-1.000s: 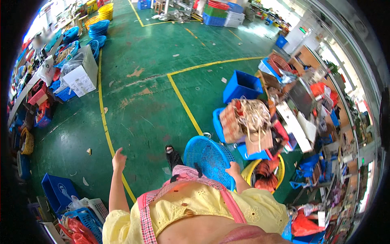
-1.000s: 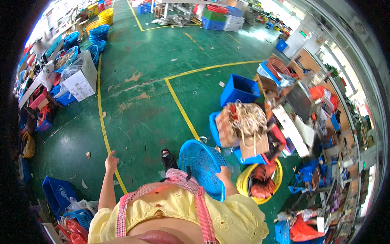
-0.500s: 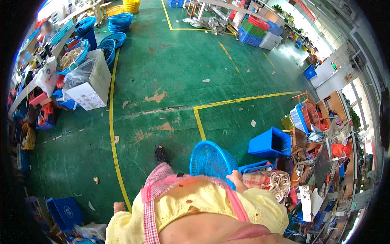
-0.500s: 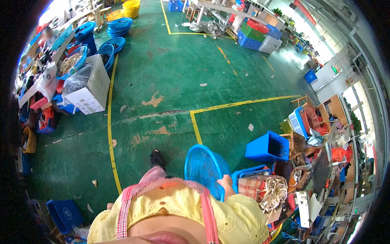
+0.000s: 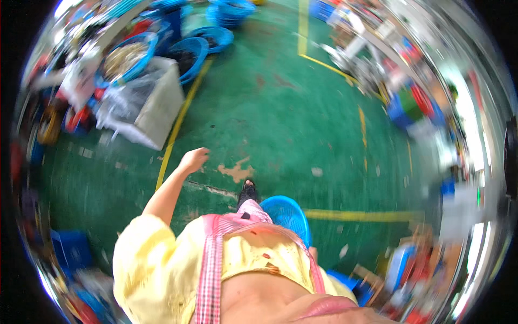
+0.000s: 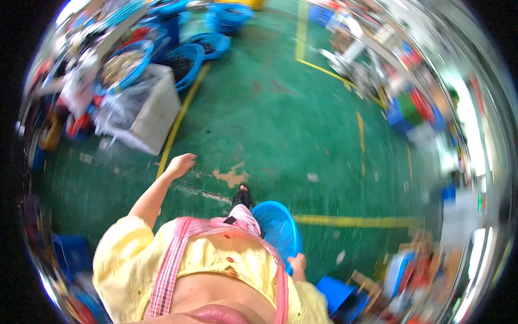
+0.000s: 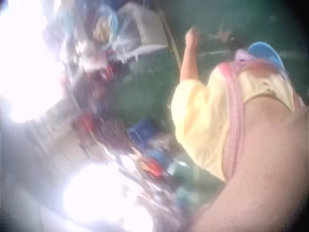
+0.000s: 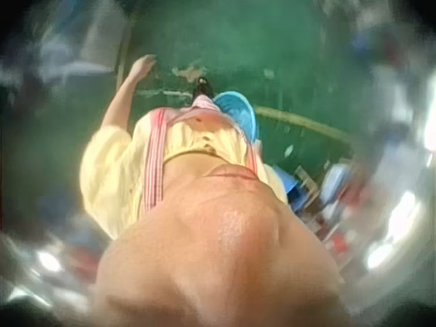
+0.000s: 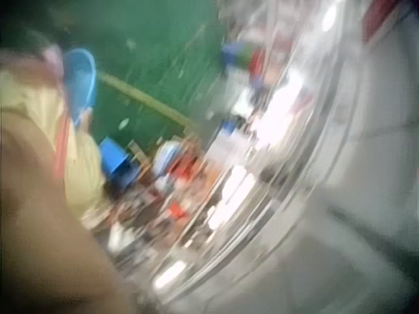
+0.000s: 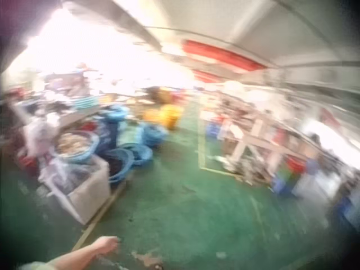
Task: The person rubs adhesive from their hands while walking across the workshop, picks up a plastic basket, and carries it back to the workstation. They then retrieve a shoe component from a basket and apply adhesive to it with an applicator tool.
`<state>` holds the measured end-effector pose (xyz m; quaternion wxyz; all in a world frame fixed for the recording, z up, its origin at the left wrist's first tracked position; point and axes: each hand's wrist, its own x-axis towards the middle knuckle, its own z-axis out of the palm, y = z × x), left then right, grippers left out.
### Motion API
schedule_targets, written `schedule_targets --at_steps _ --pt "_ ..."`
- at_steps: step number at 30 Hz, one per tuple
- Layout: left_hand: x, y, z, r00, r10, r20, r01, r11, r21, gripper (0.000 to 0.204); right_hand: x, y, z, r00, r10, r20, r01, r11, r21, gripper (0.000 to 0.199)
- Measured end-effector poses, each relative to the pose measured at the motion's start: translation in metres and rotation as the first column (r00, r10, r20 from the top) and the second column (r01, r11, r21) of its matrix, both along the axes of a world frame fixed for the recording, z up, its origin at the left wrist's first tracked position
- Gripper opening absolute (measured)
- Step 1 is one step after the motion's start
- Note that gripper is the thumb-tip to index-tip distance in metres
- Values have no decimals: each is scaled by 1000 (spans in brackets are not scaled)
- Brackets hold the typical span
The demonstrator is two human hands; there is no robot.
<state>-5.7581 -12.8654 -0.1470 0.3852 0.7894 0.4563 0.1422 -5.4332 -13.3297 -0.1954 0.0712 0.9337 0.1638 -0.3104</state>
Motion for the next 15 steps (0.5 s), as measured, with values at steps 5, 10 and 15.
schedule_targets --at_steps 5,10,15 --pt "81 120 -35 846 -353 -401 269 930 -250 33 126 276 -34 931 347 -112 -334 935 118 27" --pt "62 211 -43 792 399 -462 -526 831 -184 30 239 477 -52 891 437 -121 -410 891 197 27" --pt "65 325 -131 514 380 -769 -770 600 -217 30 335 635 -67 910 392 -135 -364 911 196 27"
